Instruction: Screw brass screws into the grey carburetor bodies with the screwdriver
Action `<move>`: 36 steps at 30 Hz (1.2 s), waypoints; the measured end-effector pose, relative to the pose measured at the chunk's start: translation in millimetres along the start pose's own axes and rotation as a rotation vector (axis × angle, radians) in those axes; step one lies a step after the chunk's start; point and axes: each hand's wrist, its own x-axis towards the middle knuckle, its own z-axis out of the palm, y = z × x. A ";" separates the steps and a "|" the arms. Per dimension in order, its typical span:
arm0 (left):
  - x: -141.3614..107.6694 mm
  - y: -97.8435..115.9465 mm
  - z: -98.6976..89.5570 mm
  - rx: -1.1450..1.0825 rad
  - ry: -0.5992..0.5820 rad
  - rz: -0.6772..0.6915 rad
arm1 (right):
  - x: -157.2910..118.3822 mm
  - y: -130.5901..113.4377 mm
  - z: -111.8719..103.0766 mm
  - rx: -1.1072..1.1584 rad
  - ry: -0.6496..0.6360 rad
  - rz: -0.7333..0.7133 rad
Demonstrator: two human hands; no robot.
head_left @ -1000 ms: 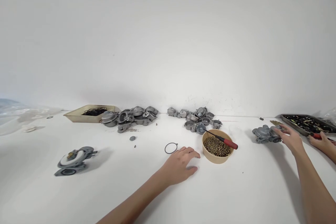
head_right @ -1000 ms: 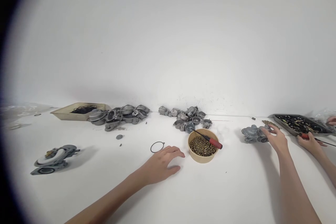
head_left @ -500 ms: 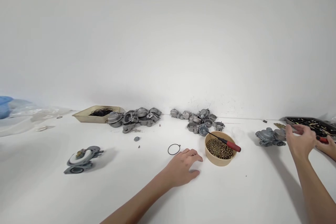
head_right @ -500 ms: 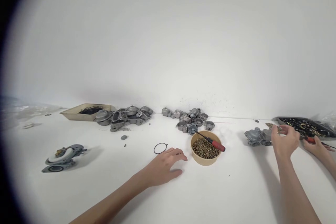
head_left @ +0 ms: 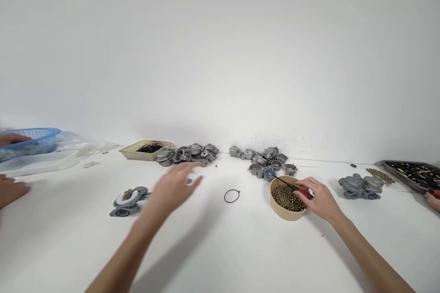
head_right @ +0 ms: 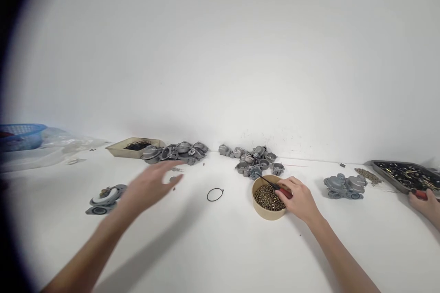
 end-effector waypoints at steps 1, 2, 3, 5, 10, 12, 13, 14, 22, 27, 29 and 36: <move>-2.9 -23.5 -10.2 0.097 0.063 -0.134 | 0.3 3.2 -1.2 0.015 -0.009 0.008; -7.1 -45.8 -18.4 0.164 0.089 -0.260 | 0.9 5.9 -1.8 0.030 -0.012 0.016; -12.0 -65.8 -24.3 0.205 0.092 -0.372 | 1.6 7.8 -1.9 0.042 -0.012 0.025; -22.0 -95.7 -29.5 0.201 0.037 -0.518 | 2.9 9.0 -1.0 0.062 -0.009 0.041; -36.4 -115.9 -21.3 0.221 -0.017 -0.578 | 3.6 6.0 -0.9 0.056 0.011 0.087; -37.6 -115.6 -17.8 0.229 0.010 -0.560 | 3.3 6.4 -2.3 0.048 0.023 0.106; -37.3 -115.3 -16.5 0.231 0.018 -0.552 | 3.1 7.1 -2.8 0.045 0.028 0.113; -36.6 -114.5 -15.3 0.232 0.022 -0.542 | 3.1 8.1 -2.9 0.043 0.031 0.118; -9.9 -38.6 8.1 -0.050 0.023 -0.122 | 2.4 9.0 4.2 0.042 -0.013 0.127; 19.3 53.4 39.0 -0.479 -0.268 0.208 | -0.1 2.5 3.9 0.035 -0.039 0.113; 22.7 80.2 54.1 -0.535 -0.346 0.293 | -2.0 3.2 5.1 0.025 -0.053 0.101; -12.9 109.1 91.7 -0.705 -0.395 0.340 | -11.0 9.3 15.4 -0.074 0.133 -0.069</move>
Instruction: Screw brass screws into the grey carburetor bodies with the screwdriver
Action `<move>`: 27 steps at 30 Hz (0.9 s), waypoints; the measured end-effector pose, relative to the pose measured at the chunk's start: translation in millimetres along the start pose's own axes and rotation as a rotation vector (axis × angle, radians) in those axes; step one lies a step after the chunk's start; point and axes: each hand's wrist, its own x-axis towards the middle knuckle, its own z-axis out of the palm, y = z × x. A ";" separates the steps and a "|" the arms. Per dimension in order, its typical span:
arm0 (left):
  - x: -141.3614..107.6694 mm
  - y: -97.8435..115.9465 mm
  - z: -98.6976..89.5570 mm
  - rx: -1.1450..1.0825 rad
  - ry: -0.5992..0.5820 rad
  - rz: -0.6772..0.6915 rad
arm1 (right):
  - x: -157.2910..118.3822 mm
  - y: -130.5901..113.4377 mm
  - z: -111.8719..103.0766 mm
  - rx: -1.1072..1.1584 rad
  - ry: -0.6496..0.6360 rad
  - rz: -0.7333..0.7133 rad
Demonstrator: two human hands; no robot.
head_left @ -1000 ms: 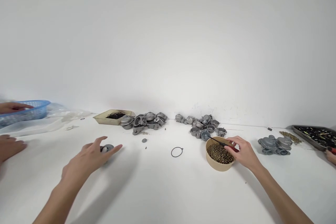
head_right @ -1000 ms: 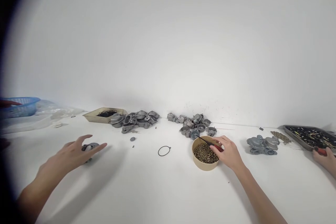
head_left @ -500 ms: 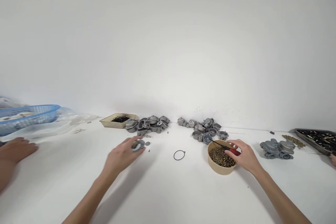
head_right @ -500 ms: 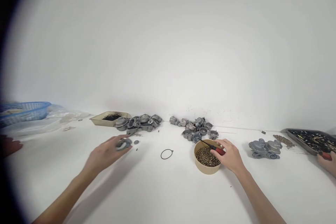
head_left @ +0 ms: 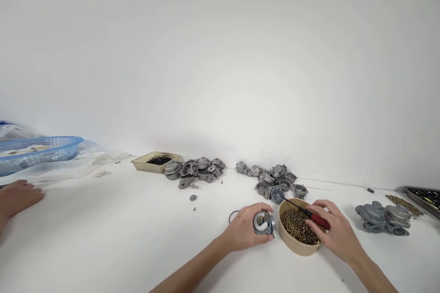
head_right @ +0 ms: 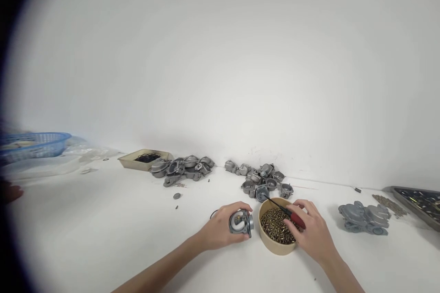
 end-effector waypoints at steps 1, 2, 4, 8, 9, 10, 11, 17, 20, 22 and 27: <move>-4.8 0.0 3.9 -0.029 -0.007 0.007 | -0.9 -2.1 0.1 -0.006 0.033 -0.021; -9.0 0.4 6.8 -0.050 -0.021 0.016 | -1.6 -5.1 -0.2 -0.002 0.055 -0.033; -14.5 1.8 10.2 -0.065 -0.058 0.032 | -2.1 -12.7 -1.6 0.020 0.068 -0.038; -16.3 4.1 11.4 -0.081 -0.115 0.046 | -1.6 -25.6 -3.6 0.047 0.036 -0.045; -15.9 4.1 11.0 -0.091 -0.126 0.049 | -1.5 -26.8 -3.6 0.050 0.030 -0.047; -15.3 3.9 10.6 -0.100 -0.135 0.053 | -1.6 -27.1 -3.4 0.056 0.025 -0.046; -14.6 3.5 10.0 -0.110 -0.139 0.058 | -1.8 -26.4 -3.0 0.061 0.023 -0.039; -11.9 -0.2 6.2 -0.200 -0.167 0.144 | -3.4 -17.1 -0.4 0.082 0.047 -0.040; -12.3 -0.8 5.3 -0.219 -0.198 0.156 | -2.8 -18.0 -1.6 0.082 0.053 -0.018; -11.9 -1.7 4.0 -0.222 -0.216 0.129 | -1.4 -20.3 -3.9 0.085 0.057 -0.003; 6.1 -15.2 -10.8 -0.046 -0.057 0.027 | 3.2 -22.3 -10.2 0.095 0.070 0.014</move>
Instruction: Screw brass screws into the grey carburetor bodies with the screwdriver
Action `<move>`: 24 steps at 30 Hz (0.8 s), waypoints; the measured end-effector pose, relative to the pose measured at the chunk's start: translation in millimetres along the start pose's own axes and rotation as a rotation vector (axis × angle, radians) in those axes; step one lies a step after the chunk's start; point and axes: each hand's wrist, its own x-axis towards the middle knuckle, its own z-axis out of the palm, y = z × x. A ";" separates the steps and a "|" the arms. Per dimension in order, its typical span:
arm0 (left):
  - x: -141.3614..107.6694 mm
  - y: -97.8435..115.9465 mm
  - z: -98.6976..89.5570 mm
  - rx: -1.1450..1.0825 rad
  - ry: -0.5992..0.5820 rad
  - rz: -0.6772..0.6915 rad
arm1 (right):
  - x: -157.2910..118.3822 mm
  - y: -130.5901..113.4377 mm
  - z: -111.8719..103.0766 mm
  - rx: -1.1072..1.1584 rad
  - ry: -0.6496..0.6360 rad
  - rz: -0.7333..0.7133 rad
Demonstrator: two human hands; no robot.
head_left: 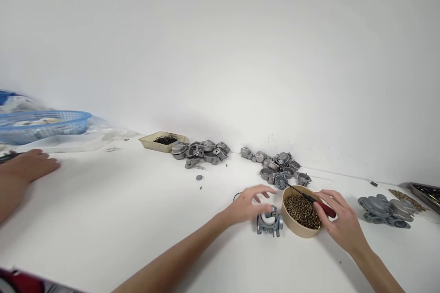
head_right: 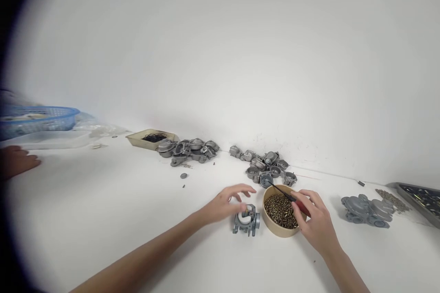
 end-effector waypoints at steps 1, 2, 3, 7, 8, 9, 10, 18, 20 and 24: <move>7.2 -5.2 -5.5 0.051 0.048 -0.024 | 0.8 0.4 -0.8 -0.007 0.008 -0.004; 15.5 -11.1 -11.1 0.084 0.080 -0.042 | 1.5 0.9 -1.3 -0.015 0.016 -0.012; 24.4 -17.4 -16.3 0.120 0.108 -0.065 | 2.0 1.4 -1.7 -0.022 0.023 -0.021; 60.9 -41.1 -25.6 0.247 0.134 -0.155 | 2.8 2.3 -2.0 -0.029 0.029 -0.031; 68.8 -45.3 -24.5 0.270 0.127 -0.175 | 2.9 2.4 -2.1 -0.028 0.028 -0.029; 76.0 -48.6 -22.3 0.291 0.120 -0.189 | 3.1 2.7 -2.3 -0.026 0.028 -0.027; 82.4 -50.9 -19.5 0.312 0.118 -0.200 | 3.3 3.2 -2.5 -0.026 0.029 -0.027; 123.6 -51.8 -5.7 0.466 0.163 -0.184 | 5.1 14.3 0.2 -0.042 0.067 -0.100; 132.7 -51.6 -7.4 0.511 0.126 -0.176 | 4.8 15.6 1.5 -0.037 0.059 -0.100; 147.4 -50.9 -15.1 0.590 0.037 -0.160 | 4.0 15.5 1.6 -0.022 0.044 -0.096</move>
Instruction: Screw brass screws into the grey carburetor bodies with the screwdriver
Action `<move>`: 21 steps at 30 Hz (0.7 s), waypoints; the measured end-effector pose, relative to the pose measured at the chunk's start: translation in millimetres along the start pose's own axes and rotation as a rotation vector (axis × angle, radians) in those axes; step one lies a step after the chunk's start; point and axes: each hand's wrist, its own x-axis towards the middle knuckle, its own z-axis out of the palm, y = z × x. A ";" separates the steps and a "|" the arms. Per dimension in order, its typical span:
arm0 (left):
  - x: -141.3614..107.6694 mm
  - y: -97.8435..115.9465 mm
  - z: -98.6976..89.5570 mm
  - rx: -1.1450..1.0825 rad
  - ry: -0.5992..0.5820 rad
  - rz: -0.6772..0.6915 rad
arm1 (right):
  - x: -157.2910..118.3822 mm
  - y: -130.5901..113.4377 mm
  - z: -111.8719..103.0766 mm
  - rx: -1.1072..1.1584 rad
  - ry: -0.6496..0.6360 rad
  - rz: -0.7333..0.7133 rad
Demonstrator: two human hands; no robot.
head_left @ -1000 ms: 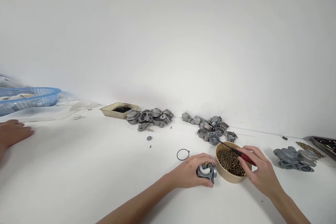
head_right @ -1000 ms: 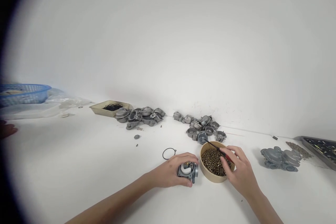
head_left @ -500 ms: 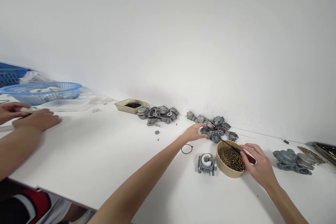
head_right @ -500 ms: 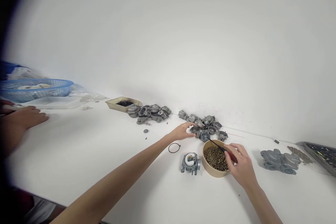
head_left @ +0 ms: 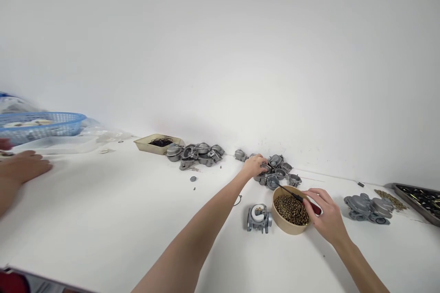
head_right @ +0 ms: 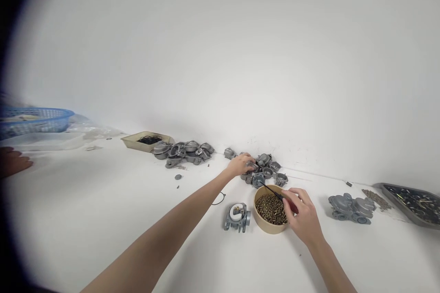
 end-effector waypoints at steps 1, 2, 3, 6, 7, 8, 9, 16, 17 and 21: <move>3.0 -0.5 -2.5 0.016 -0.018 0.012 | -0.1 0.0 -0.4 0.008 0.002 0.000; 5.6 -1.1 -5.2 0.029 -0.035 0.026 | -0.2 0.2 -0.7 0.017 0.005 0.001; 8.1 -1.5 -8.2 0.040 -0.050 0.041 | -0.4 0.6 -1.0 0.025 0.006 0.004; 14.2 -1.8 -18.9 0.064 -0.088 0.077 | -1.4 3.5 -0.8 0.035 0.004 0.010; 15.9 -1.4 -23.1 0.070 -0.099 0.085 | -1.9 4.7 -0.3 0.033 0.005 0.008; 17.5 -0.7 -27.5 0.076 -0.109 0.092 | -2.5 6.0 0.5 0.032 0.007 0.006; 19.0 0.4 -32.1 0.080 -0.117 0.098 | -3.0 7.3 1.4 0.032 0.008 0.006; 8.6 11.6 -64.4 -0.006 -0.093 0.133 | -3.9 11.2 3.2 0.035 -0.008 0.031; 1.1 13.5 -68.2 -0.040 -0.068 0.140 | -3.4 10.1 2.4 0.044 -0.009 0.042; -49.0 28.7 -77.0 -0.207 0.102 0.142 | -2.2 -6.0 0.1 0.122 -0.004 0.055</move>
